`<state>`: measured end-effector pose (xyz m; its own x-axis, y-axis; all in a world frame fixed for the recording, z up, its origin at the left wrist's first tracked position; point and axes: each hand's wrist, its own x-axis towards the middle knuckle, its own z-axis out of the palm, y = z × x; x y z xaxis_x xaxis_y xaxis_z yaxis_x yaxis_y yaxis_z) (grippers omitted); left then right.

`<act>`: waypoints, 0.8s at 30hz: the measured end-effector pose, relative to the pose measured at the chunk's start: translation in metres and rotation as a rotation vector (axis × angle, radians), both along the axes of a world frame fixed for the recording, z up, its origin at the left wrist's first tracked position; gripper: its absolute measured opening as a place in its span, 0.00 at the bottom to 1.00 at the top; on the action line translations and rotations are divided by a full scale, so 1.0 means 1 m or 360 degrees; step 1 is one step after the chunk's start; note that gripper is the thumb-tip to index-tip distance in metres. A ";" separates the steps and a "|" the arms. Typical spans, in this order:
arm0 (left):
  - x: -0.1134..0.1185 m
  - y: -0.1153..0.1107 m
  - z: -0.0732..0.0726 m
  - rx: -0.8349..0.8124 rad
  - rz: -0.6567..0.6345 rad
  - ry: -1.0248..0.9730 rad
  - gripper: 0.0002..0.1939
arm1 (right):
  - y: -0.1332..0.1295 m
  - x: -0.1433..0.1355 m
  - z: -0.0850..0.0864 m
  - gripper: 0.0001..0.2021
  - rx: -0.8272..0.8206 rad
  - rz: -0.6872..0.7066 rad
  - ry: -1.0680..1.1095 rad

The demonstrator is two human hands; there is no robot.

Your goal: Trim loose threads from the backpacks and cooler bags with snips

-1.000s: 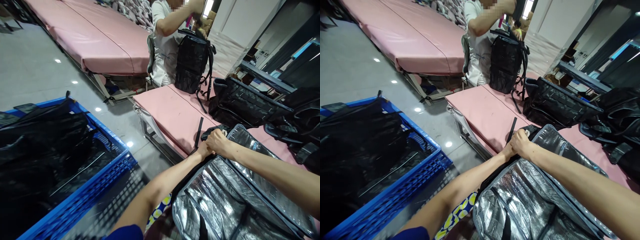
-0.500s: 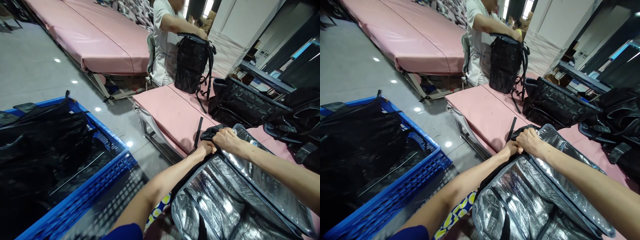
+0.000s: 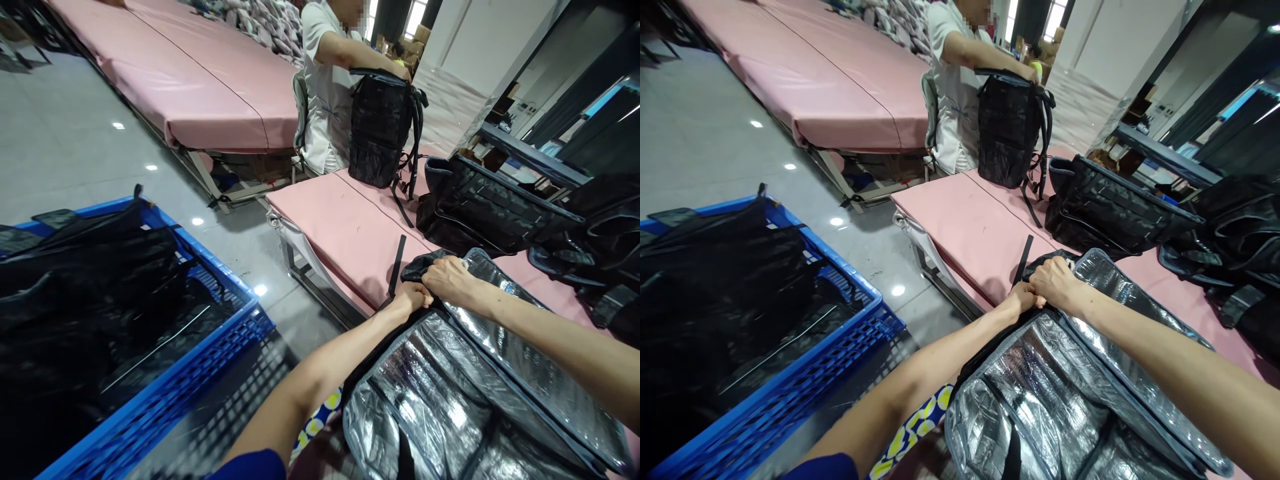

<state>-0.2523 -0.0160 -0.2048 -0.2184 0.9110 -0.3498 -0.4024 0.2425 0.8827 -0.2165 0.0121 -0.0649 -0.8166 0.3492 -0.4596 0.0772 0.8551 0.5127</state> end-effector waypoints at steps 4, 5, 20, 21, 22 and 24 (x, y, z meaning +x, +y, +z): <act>0.001 -0.001 0.000 0.0014 0.0016 -0.0004 0.09 | 0.002 -0.001 0.002 0.09 -0.0003 -0.0009 -0.0020; 0.001 -0.001 0.000 0.0018 0.0018 0.0001 0.09 | 0.002 -0.001 0.002 0.09 -0.0006 -0.0013 -0.0024; -0.020 -0.007 -0.003 -0.0034 -0.0123 0.0461 0.05 | 0.014 0.010 0.011 0.07 -0.0065 -0.0229 0.0124; -0.026 -0.009 -0.001 -0.0046 -0.0120 0.0526 0.07 | 0.020 0.015 0.015 0.08 -0.0047 -0.0261 0.0146; -0.031 -0.011 0.001 -0.0058 -0.0115 0.0610 0.10 | 0.026 0.021 0.019 0.09 -0.0033 -0.0308 0.0188; -0.036 -0.011 0.008 -0.0021 -0.0123 0.0850 0.14 | 0.039 0.037 0.025 0.11 -0.0102 -0.0452 0.0380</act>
<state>-0.2885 -0.0271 -0.1967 -0.3015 0.9277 -0.2202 0.1211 0.2663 0.9562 -0.1796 0.0516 -0.0396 -0.7782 0.5539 -0.2961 0.4270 0.8123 0.3974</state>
